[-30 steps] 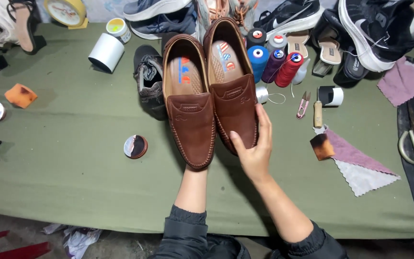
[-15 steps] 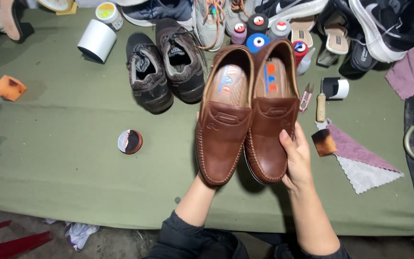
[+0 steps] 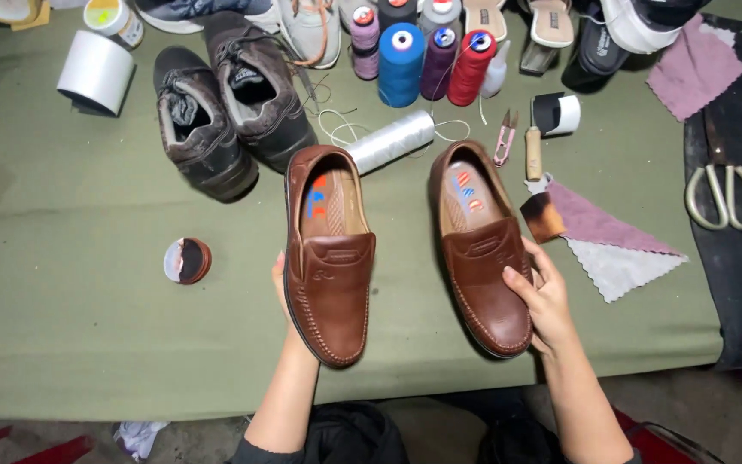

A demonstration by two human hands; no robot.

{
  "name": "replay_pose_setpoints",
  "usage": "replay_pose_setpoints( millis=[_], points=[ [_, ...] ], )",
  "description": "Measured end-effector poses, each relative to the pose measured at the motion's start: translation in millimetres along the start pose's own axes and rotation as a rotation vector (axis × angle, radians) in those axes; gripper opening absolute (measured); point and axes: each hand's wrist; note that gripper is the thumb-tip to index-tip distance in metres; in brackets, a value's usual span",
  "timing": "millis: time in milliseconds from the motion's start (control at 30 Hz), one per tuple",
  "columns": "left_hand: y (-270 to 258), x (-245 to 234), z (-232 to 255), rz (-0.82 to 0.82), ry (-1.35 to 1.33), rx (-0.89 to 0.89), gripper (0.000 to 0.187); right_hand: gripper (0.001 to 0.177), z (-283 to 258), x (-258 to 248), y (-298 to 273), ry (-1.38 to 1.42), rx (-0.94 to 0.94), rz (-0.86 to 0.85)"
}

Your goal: The person cleans a pair of brown leather loafers using a small sponge and a tin of shoe polish. They apply the polish to the upper and sole of the shoes, rotating them to reach different areas. The person also briefly picks up and handles a pair of light-colored sneakers before returning to the loafers.

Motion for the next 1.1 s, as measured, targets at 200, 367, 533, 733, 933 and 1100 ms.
replay_pose_setpoints(
  millis=[200, 367, 533, 733, 933, 1100],
  points=[
    [19, 17, -3, 0.116, -0.542, -0.282, 0.065, 0.044, -57, -66, 26, 0.064, -0.314, 0.052],
    [37, 6, -27, 0.293, -0.166, -0.192, 0.031, 0.041, -109, -141, 70, -0.158, -0.425, 0.360],
    [63, 5, -32, 0.231, -0.203, -0.317, 0.048, 0.052, -96, -155, 110, -0.243, -0.326, 0.438],
    [63, -22, -51, 0.074, -0.245, -0.445, 0.078, 0.053, -102, -148, 113, -0.406, -0.142, 0.389],
    [57, -24, -55, 0.139, -0.218, -0.494, 0.063, 0.043, -95, -159, 92, -1.112, -0.443, 0.677],
    [57, -14, -55, 0.164, -0.146, -0.459, 0.058, 0.014, -77, -36, 38, -1.077, -1.149, 0.660]
  ],
)
Point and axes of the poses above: each hand's wrist, its own y-axis towards the middle knuckle, its own x-axis out of the palm, z = x × y, and after that the axes turned 8 degrees about x, right-handed
